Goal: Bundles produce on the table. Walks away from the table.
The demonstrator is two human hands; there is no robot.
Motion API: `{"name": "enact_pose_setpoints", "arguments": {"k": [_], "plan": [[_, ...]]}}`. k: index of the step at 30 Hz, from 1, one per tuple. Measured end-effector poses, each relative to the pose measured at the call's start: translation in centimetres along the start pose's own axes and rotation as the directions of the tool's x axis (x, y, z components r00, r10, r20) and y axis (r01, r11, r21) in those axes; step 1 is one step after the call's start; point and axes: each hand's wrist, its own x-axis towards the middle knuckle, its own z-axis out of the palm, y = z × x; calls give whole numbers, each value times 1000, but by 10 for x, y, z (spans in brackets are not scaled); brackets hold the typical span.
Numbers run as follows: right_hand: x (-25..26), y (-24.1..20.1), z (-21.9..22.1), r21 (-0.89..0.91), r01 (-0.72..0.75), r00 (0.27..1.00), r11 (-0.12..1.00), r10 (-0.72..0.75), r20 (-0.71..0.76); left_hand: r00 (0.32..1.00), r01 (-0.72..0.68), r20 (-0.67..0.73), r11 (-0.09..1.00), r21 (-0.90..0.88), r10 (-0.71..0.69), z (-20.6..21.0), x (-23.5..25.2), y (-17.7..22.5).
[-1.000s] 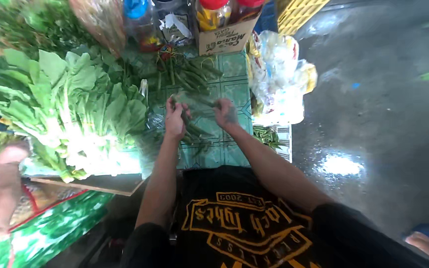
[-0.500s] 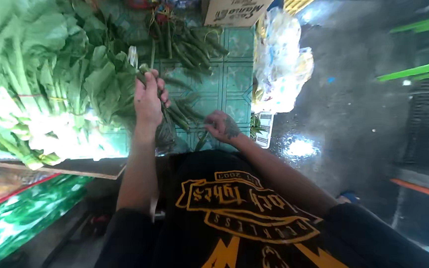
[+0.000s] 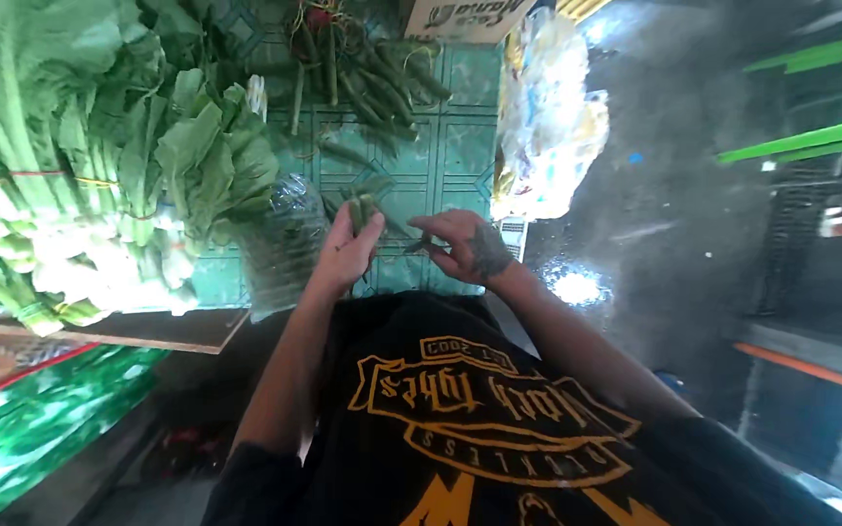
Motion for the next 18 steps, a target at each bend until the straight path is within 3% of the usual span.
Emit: {"name": "enact_pose_setpoints", "arguments": {"k": [6, 9, 13, 16, 18], "plan": [[-6, -6, -23, 355, 12, 949, 935, 101, -299, 994, -97, -35, 979, 179, 104, -6, 10, 8], [-1, -21, -30, 493, 33, 963, 869, 104, -247, 989, -140, 68, 967, 211, 129, 5, 0, -5], [20, -39, -19, 548, -77, 978, 833, 169, -119, 960, -183, 213, 983, -22, 184, 28, -4, -36], [37, -35, 3, 716, -294, 912, 633, 411, 11, 992, -45, 102, 974, -223, 69, 30, -9, -50], [53, -17, 27, 500, -431, 864, 751, 503, -11, 999, -13, 34, 967, -254, 22, 23, -13, -57]]}}
